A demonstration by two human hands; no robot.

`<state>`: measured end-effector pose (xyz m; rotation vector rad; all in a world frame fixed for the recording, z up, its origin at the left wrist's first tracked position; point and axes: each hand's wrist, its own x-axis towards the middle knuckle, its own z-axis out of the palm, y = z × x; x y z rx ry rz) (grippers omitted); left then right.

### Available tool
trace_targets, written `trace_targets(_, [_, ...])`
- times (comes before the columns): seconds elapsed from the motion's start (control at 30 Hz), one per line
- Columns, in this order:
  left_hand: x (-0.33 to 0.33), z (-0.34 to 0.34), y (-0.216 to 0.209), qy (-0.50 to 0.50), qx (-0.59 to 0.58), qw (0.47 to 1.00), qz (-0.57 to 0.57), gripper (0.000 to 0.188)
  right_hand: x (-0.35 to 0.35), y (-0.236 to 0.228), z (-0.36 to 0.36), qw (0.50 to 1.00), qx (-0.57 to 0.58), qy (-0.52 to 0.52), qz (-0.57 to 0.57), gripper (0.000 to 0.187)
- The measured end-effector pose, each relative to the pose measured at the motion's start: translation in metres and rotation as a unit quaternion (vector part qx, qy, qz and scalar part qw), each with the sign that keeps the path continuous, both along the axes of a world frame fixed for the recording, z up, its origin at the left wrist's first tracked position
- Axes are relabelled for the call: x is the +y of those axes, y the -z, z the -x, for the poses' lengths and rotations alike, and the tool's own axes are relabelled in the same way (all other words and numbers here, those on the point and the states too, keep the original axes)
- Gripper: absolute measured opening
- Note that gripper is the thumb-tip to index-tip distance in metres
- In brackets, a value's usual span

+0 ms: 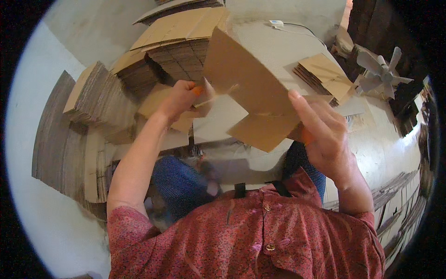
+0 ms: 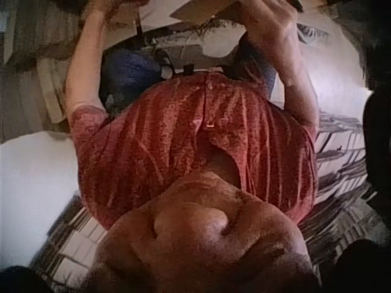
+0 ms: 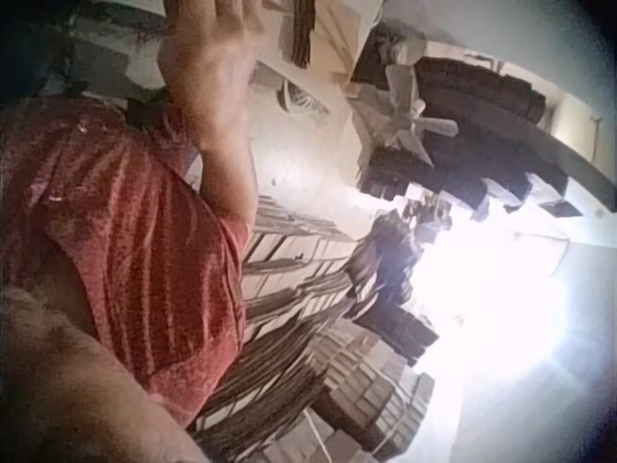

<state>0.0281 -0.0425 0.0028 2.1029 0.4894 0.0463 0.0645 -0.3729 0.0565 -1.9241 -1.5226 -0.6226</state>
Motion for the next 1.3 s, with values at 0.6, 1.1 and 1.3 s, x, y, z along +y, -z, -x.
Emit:
trace_targets(0.6, [-0.023,-0.027,-0.042,0.049,-0.344,0.925,-0.156,0.024,0.021,0.037,-0.097,0.992,0.049,0.105,0.056,0.046])
trace_targets(1.1, [-0.128,-0.112,0.086,0.119,-0.286,0.951,0.018,0.083,0.015,0.068,-0.155,0.977,0.129,0.132,-0.105,0.036])
trace_targets(1.3, [-0.170,-0.116,0.109,0.135,-0.336,0.923,0.127,0.077,-0.001,0.072,-0.137,0.819,0.489,0.212,-0.213,0.051])
